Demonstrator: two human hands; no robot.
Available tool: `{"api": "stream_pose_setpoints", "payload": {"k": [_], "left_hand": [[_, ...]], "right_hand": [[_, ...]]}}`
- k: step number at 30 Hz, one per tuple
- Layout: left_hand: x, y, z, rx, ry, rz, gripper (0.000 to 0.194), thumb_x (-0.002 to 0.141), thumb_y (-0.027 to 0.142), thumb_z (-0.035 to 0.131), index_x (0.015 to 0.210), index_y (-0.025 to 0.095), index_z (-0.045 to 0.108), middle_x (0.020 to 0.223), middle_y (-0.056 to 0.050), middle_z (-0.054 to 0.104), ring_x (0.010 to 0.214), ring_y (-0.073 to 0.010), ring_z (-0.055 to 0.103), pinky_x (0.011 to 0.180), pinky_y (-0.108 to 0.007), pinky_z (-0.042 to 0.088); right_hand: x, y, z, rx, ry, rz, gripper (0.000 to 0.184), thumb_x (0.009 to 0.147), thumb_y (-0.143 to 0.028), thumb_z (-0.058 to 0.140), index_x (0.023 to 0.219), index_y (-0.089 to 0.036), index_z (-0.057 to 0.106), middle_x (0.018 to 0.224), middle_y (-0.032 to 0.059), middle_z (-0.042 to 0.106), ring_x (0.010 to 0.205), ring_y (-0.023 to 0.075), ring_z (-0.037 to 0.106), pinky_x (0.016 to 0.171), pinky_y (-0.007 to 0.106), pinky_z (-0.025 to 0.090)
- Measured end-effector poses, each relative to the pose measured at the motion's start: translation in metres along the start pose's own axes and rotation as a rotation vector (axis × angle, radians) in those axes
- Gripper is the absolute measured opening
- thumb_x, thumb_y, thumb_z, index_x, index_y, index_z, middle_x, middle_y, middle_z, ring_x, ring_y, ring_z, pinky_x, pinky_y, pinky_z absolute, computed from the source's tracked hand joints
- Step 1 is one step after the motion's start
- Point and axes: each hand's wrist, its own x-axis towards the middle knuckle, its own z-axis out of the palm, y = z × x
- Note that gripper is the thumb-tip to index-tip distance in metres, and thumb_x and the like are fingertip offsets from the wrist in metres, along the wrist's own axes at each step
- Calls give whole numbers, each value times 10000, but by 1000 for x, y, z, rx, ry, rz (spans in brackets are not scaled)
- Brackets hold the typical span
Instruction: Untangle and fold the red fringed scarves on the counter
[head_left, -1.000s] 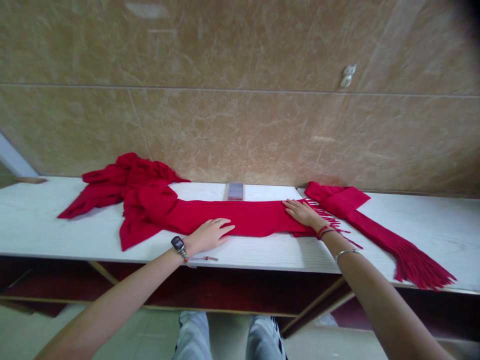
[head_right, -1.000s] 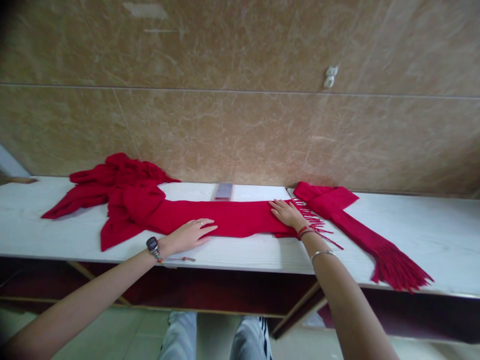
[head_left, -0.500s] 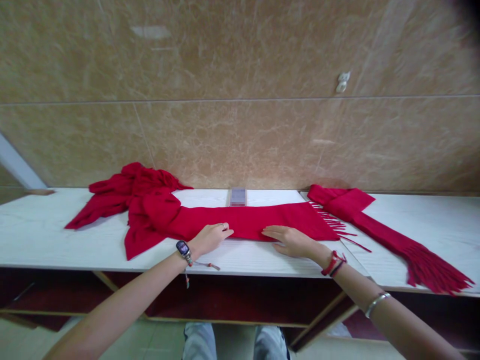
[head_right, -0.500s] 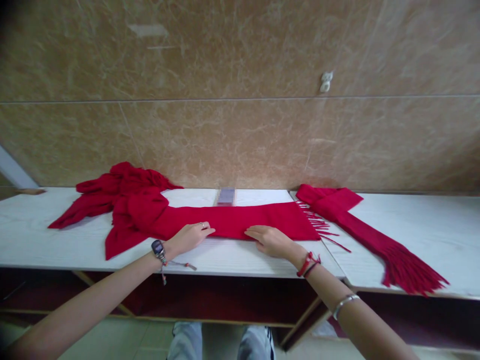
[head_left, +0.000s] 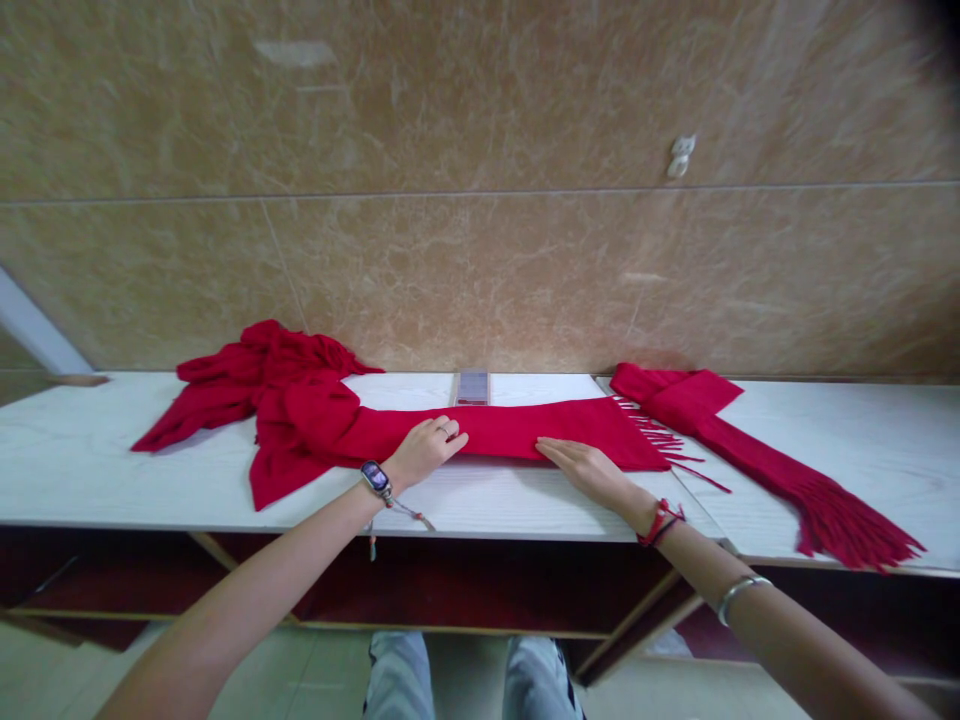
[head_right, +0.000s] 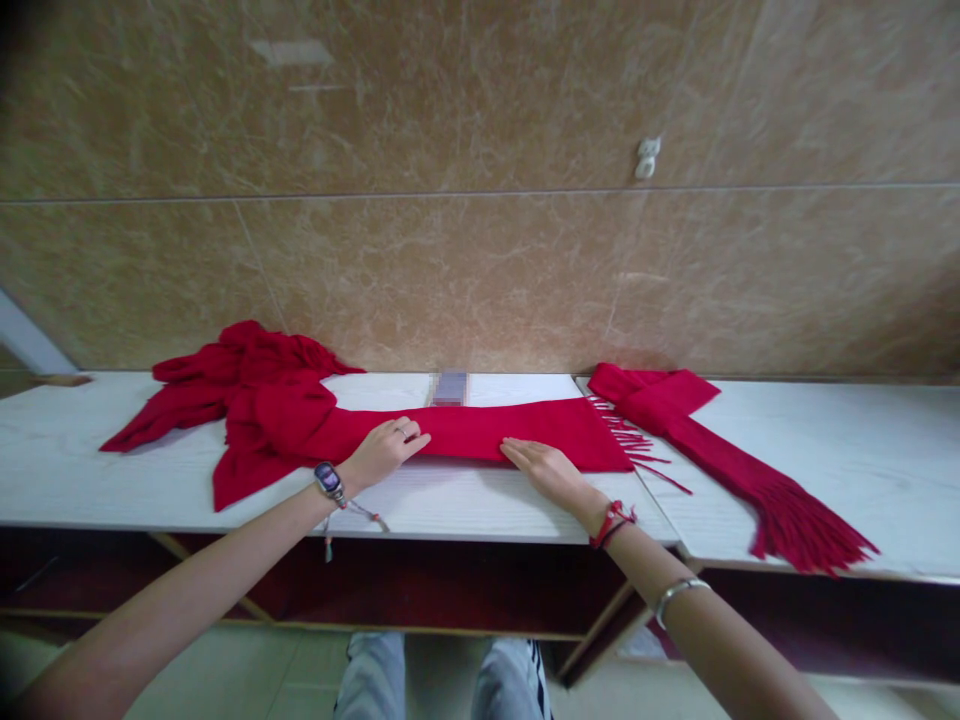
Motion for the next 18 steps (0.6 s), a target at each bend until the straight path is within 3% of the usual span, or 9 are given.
{"api": "stream_pose_setpoints", "payload": {"k": [3,6,9,14,18], "left_hand": [[-12,-5,5,-139,-71,61,423,846,37,344,1196,223,491,1181,-79,513,1123,-207,417,932,-367,333],[-29,-14,12,-349,-216,94,681,744,-52,323,1329,295,326,1399,-1,332,1287,-180,253,1034,-390,230],[-37,-24,13,-481,-334,108,785,693,-55,318,1368,335,226,1460,39,192,1334,-186,148,1057,-420,186],[-21,-17,0,-495,-413,45,593,807,110,388,1339,358,298,1458,12,197,1334,-272,122,1027,-536,165],[-2,9,-6,-501,-309,88,409,910,324,323,1317,361,342,1454,18,212,1339,-270,94,1030,-567,97]], "right_hand": [[0,-1,-1,15,-50,-31,405,835,-77,363,1188,-170,539,1197,98,571,1108,189,524,938,354,444],[1,-3,-1,34,-111,-39,390,841,-80,360,1168,-164,557,1175,93,586,1083,180,544,931,340,450],[2,-5,-2,68,-119,-38,383,839,-79,361,1156,-140,567,1172,103,586,1085,183,542,936,336,446],[1,-6,-3,127,-96,-23,387,833,-91,373,1153,-171,575,1178,79,585,1092,181,536,945,340,443],[-4,-6,-2,142,-97,-19,393,848,-116,368,1198,-172,539,1220,81,555,1146,178,490,984,349,405]]}}
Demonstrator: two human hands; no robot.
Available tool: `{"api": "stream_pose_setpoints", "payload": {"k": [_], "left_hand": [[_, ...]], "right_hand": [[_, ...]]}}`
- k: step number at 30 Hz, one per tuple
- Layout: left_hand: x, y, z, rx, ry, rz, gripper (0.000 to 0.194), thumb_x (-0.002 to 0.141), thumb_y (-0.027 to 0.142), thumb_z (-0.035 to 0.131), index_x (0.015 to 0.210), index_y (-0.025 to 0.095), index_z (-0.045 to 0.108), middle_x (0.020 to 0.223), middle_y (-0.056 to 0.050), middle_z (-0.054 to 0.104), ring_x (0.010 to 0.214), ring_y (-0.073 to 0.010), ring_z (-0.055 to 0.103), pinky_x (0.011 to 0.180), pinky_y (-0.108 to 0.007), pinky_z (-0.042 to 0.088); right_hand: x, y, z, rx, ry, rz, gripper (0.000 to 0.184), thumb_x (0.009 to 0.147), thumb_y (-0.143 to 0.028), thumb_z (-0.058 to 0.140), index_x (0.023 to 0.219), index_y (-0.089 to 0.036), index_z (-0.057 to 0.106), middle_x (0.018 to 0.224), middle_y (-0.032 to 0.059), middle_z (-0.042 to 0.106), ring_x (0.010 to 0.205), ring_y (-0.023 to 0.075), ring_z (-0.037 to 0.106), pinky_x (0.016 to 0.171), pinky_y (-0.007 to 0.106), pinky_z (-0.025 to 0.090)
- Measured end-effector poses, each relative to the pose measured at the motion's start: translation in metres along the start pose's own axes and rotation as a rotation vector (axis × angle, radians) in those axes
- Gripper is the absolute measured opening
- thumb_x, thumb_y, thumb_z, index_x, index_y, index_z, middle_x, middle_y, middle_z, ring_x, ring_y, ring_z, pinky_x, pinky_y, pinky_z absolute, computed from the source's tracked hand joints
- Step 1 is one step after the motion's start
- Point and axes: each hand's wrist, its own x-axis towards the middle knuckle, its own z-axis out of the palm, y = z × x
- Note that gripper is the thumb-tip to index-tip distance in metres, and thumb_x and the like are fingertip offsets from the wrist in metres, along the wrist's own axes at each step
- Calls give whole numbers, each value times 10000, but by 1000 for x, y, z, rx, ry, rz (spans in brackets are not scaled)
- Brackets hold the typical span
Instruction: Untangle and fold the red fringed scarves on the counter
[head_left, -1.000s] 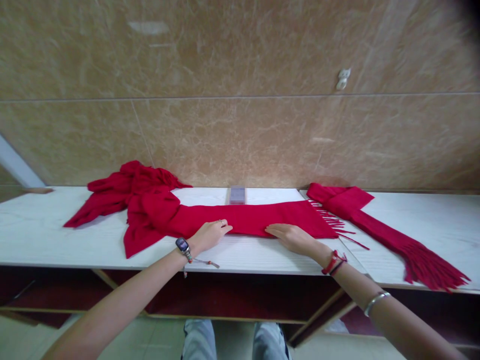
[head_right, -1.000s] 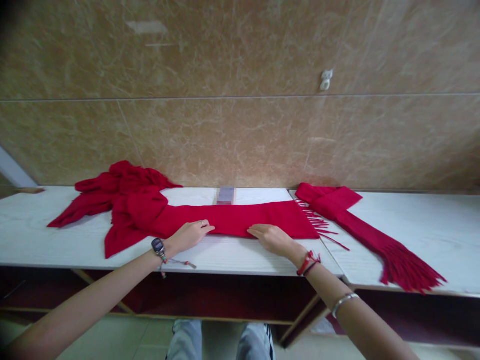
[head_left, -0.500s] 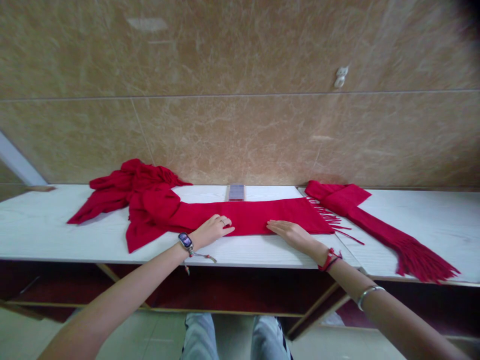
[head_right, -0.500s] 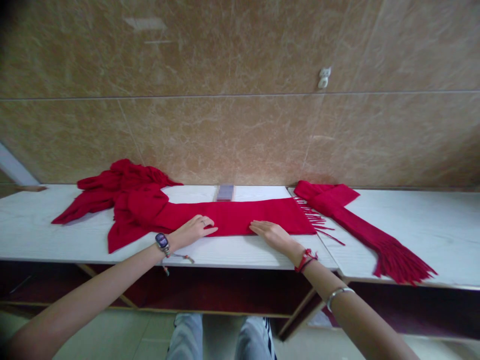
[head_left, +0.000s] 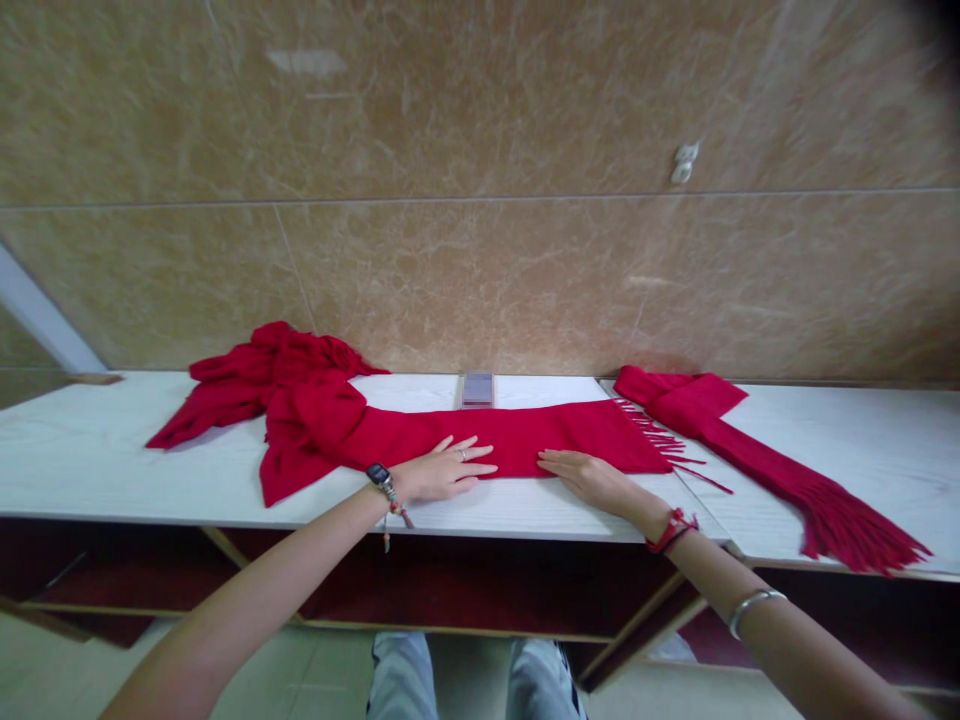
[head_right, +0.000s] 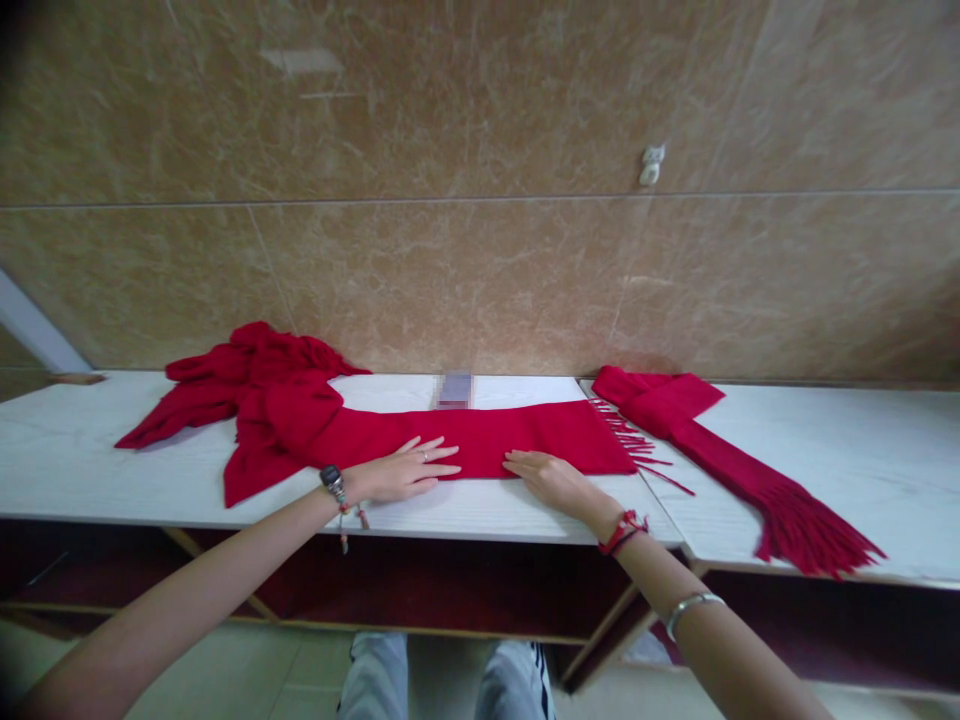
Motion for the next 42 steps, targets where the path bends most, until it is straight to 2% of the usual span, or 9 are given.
{"api": "stream_pose_setpoints", "payload": {"k": [3,8,13,16,21,27,36,39,42], "left_hand": [[4,5,8,-30,-35,48,431,923,386,281,1353,346,273,1455,4,208,1339,-271,99,1028,-567,107],[-18,-15,10,-61,-50,-34,422,938,398,210,1357,362,250,1456,18,202,1339,-252,107,1040,-522,128],[-6,-13,0,-16,126,-87,423,948,364,169,1312,280,367,1413,-25,317,1311,-171,224,1048,-397,198],[29,-1,4,83,213,-75,421,940,381,217,1334,281,326,1444,-33,247,1329,-196,168,1043,-442,186],[67,2,18,213,148,-62,427,922,369,275,1341,294,310,1427,-41,287,1299,-252,244,999,-506,231],[60,-7,14,297,174,-14,420,913,360,289,1324,293,348,1397,-45,346,1277,-259,286,991,-512,234],[57,-19,21,167,102,-61,445,924,388,223,1367,341,224,1459,-19,202,1312,-297,177,961,-595,228],[57,-19,21,155,86,-65,453,922,392,219,1372,333,214,1463,-24,185,1317,-307,158,958,-613,214],[58,-18,20,163,85,-65,454,920,391,219,1370,329,221,1462,-26,188,1314,-306,168,957,-607,223]], "right_hand": [[-4,0,0,22,-3,31,407,855,-131,369,1233,-198,504,1258,67,524,1180,176,455,1002,361,383],[-4,-2,-2,38,-31,69,402,868,-157,372,1253,-192,482,1277,82,504,1197,188,435,1010,391,363],[-5,-2,0,10,41,49,352,856,-163,399,1161,-190,572,1191,81,577,1121,193,514,980,389,405],[-8,-2,2,7,106,26,322,844,-163,419,1090,-205,622,1153,71,603,1076,193,550,951,374,438],[-12,-2,4,18,109,85,315,843,-167,414,1071,-190,630,1108,74,630,1010,186,592,879,317,493],[-11,-2,5,-64,135,128,277,846,-194,408,975,-166,652,1100,95,628,959,185,608,831,295,509],[-12,-1,2,-344,150,241,386,879,-254,331,647,-162,626,665,107,626,655,200,612,613,308,511],[-7,-5,2,-325,126,255,382,886,-243,315,758,-141,660,798,135,663,760,214,632,694,322,518],[6,-18,2,-188,92,212,367,895,-279,331,1127,-132,575,1152,139,590,1062,228,548,882,360,467]]}}
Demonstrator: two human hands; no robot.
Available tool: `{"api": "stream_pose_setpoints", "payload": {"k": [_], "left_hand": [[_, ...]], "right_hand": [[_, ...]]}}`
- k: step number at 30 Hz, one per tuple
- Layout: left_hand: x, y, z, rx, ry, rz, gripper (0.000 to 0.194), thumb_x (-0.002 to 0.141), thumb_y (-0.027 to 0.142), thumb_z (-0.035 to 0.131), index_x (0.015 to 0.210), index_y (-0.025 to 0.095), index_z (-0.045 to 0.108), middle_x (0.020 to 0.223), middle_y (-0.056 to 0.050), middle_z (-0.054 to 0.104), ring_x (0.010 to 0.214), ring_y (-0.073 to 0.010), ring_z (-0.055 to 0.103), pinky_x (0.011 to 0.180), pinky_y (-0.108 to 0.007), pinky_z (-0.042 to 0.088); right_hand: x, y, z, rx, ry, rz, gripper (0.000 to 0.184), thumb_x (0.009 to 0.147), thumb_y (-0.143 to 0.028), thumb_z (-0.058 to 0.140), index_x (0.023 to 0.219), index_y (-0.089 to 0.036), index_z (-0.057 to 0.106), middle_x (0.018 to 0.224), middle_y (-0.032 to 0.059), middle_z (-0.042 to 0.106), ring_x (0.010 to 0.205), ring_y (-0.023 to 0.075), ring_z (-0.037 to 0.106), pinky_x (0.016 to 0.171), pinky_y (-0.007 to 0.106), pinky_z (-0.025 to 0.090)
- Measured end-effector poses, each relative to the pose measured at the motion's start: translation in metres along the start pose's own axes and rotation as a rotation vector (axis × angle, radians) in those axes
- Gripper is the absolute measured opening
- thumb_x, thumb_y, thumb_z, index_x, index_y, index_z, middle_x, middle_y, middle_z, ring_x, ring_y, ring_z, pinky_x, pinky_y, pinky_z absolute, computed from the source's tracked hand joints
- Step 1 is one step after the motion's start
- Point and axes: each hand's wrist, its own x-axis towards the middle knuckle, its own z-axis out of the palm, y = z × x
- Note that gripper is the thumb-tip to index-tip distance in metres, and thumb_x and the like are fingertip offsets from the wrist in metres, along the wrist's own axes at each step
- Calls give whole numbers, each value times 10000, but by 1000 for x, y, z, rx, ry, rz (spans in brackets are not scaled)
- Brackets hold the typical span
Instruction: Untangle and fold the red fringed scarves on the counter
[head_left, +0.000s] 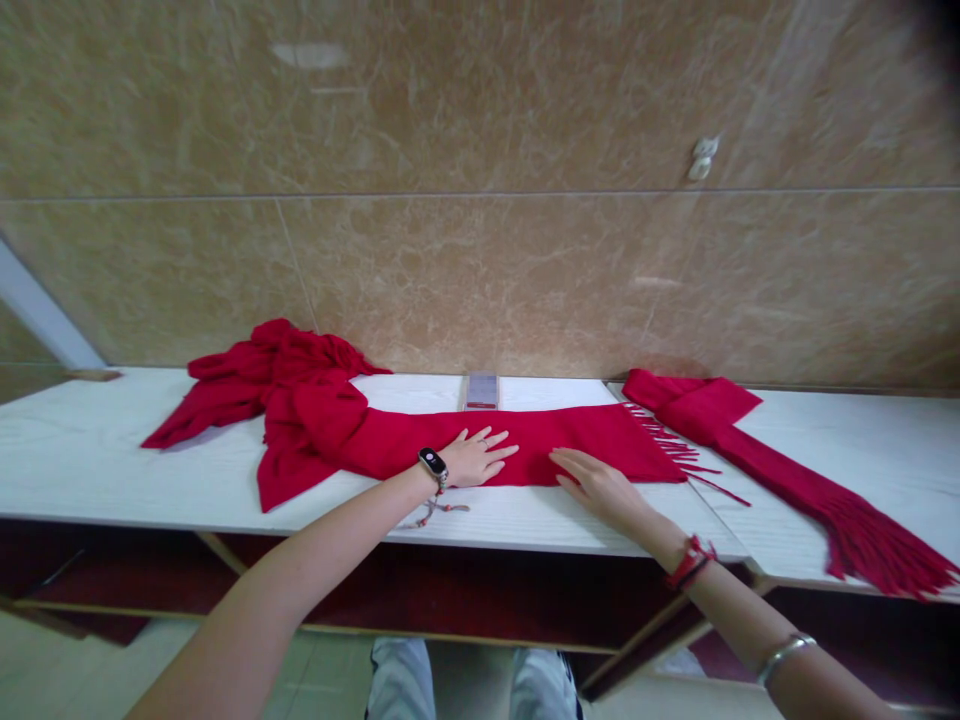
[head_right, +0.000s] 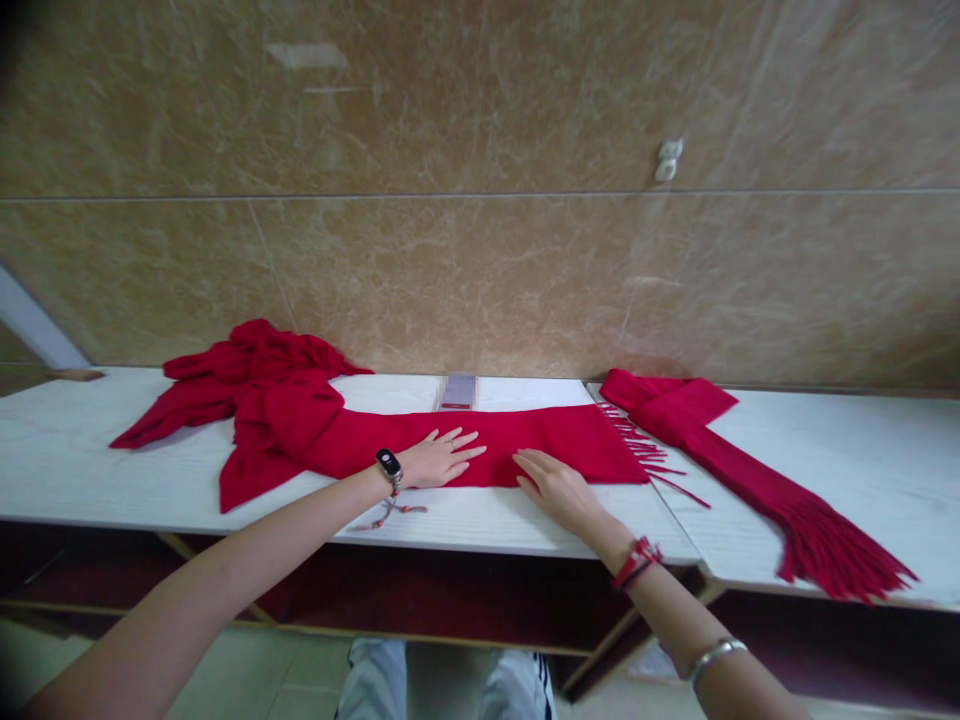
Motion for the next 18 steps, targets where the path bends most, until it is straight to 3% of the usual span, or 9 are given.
{"api": "stream_pose_setpoints", "payload": {"k": [2,5,11,14,18], "left_hand": [[0,1,0,7,7,-2,453,920,393,218,1369,332,225,1460,-22,198,1312,-297,175,966,-594,223],[-1,1,1,5,15,-15,450,921,394,216,1367,341,221,1461,-10,196,1317,-282,167,977,-580,219],[-2,1,1,-29,22,-16,448,918,397,223,1364,356,222,1461,-3,195,1321,-284,154,982,-596,187],[-2,2,1,-40,25,-18,441,919,387,227,1358,357,238,1458,3,205,1319,-282,162,985,-596,176],[-2,2,1,-29,55,-19,436,919,382,225,1351,344,267,1456,7,210,1322,-269,160,1000,-566,182]], "right_hand": [[5,-10,-1,70,-106,-57,439,903,-335,329,1280,-138,440,1297,131,476,1199,235,430,960,407,406],[-1,-12,2,73,-223,-112,497,916,-375,278,1329,-114,366,1364,151,377,1257,264,341,979,471,365],[-26,8,4,-67,-197,-82,556,899,-425,298,1273,-35,429,1298,239,430,1215,294,398,955,450,394],[-5,8,-5,-110,-213,-34,578,893,-441,310,1259,-12,436,1263,248,468,1192,287,430,955,427,399],[49,15,1,-153,-132,40,526,905,-401,297,1303,-72,393,1337,192,405,1268,269,320,1002,449,330]]}}
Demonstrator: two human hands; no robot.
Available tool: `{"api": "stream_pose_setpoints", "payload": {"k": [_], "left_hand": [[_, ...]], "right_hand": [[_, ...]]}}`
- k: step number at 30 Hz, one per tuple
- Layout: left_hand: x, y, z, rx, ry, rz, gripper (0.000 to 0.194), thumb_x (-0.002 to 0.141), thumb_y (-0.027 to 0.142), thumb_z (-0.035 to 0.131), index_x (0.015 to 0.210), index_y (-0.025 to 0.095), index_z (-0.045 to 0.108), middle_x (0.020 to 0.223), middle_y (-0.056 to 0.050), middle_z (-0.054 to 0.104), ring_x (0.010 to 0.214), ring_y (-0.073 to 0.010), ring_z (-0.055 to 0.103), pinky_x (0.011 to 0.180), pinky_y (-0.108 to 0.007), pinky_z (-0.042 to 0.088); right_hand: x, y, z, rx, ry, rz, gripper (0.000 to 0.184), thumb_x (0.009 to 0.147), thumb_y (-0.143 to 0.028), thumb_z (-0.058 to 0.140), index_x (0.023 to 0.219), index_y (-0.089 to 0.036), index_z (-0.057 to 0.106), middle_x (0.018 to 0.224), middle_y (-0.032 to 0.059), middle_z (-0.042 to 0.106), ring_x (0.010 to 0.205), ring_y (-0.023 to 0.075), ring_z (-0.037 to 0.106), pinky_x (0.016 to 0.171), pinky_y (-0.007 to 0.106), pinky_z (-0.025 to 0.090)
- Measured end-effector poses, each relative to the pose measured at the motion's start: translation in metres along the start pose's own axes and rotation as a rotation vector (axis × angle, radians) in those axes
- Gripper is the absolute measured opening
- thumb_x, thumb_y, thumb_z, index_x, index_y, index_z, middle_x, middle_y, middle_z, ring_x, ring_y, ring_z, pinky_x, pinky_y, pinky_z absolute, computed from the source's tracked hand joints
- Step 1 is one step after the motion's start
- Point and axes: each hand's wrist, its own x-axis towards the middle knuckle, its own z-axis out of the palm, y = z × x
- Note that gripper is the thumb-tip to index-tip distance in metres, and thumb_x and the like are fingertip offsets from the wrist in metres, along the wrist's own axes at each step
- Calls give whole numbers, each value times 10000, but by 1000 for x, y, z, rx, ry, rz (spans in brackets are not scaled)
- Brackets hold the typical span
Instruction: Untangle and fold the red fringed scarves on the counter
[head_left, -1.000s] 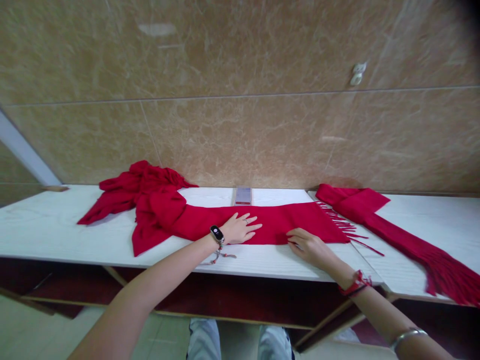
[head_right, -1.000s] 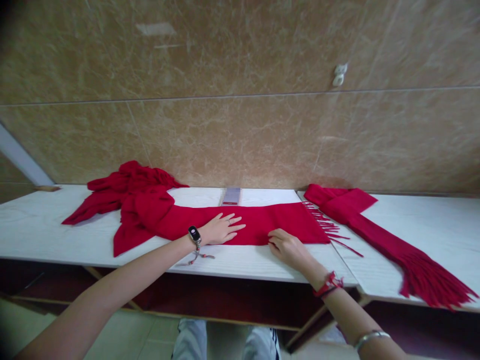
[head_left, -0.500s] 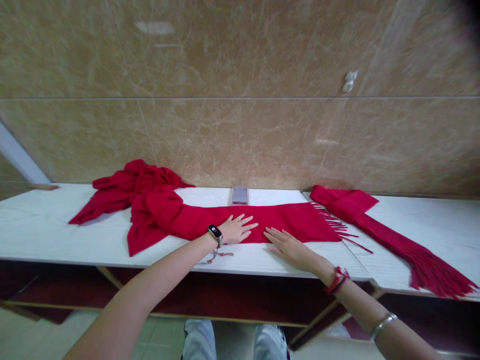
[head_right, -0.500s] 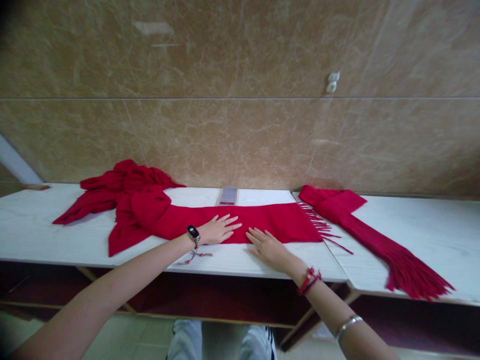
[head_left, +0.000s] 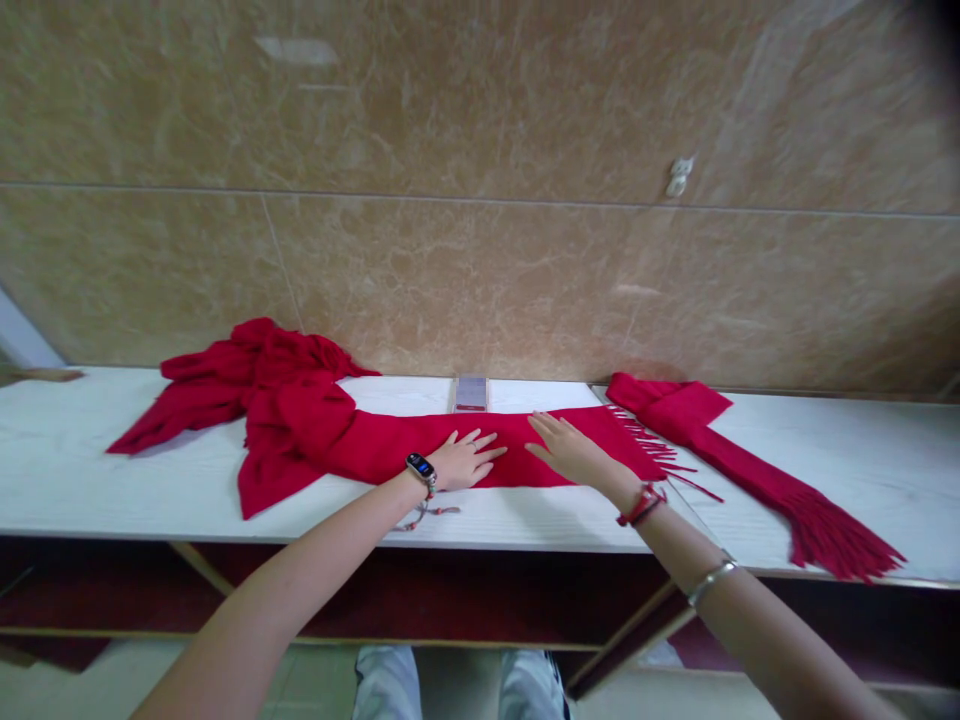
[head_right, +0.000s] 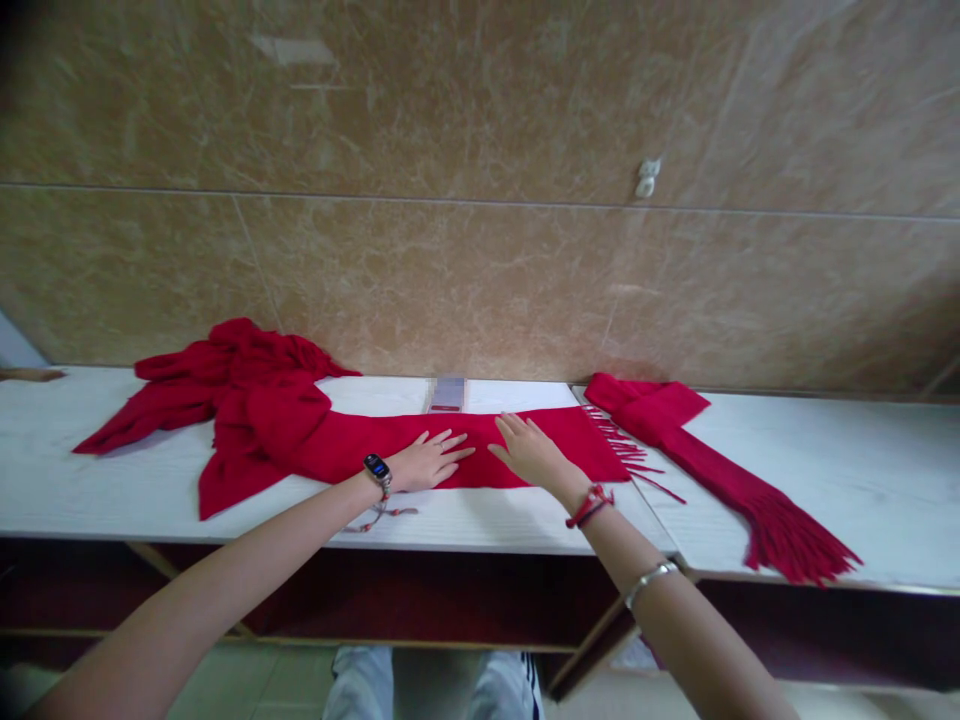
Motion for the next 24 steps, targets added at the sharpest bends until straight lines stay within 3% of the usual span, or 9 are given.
{"api": "stream_pose_setpoints", "payload": {"k": [3,8,12,16,20,22,24], "left_hand": [[-1,0,2,-2,1,-17,441,918,400,219,1355,352,257,1458,9,204,1323,-281,152,992,-576,190],[-4,-1,9,-39,37,-183,511,882,525,257,1362,350,253,1459,-18,200,1320,-329,138,1013,-541,178],[-15,-11,11,-71,49,-384,605,832,631,247,1359,335,278,1458,-54,197,1316,-348,143,1029,-497,173],[-38,-44,6,-75,9,-659,623,829,636,220,1371,331,253,1461,-73,181,1311,-366,148,1015,-506,188],[-56,-73,-3,-31,-43,-935,684,829,629,217,1380,228,268,1446,-140,197,1313,-358,151,1021,-501,179],[-55,-71,-7,8,-15,-957,678,843,604,217,1375,189,286,1445,-152,194,1318,-353,134,1028,-500,165],[-44,-55,-7,47,67,-851,631,863,565,233,1371,195,292,1453,-132,179,1327,-338,104,1034,-502,154]], "right_hand": [[24,9,22,-14,-32,77,503,905,-382,303,1319,-105,375,1366,167,372,1278,275,297,971,458,354],[20,21,60,-47,-79,44,487,917,-378,238,1322,-148,381,1375,134,368,1266,262,325,971,459,342],[15,22,61,-42,-76,66,523,913,-391,237,1333,-106,363,1378,147,354,1261,276,328,986,442,328],[17,20,58,-28,-85,77,532,911,-408,227,1330,-112,370,1384,135,349,1271,274,312,993,445,314],[17,19,59,-3,-89,96,533,910,-420,231,1334,-125,364,1387,127,346,1280,259,298,999,440,303],[17,19,60,14,-86,103,531,909,-422,236,1332,-128,368,1384,126,351,1282,254,296,1002,439,300],[17,19,60,23,-84,105,534,908,-425,236,1330,-127,370,1382,124,356,1282,254,295,1003,439,298]]}}
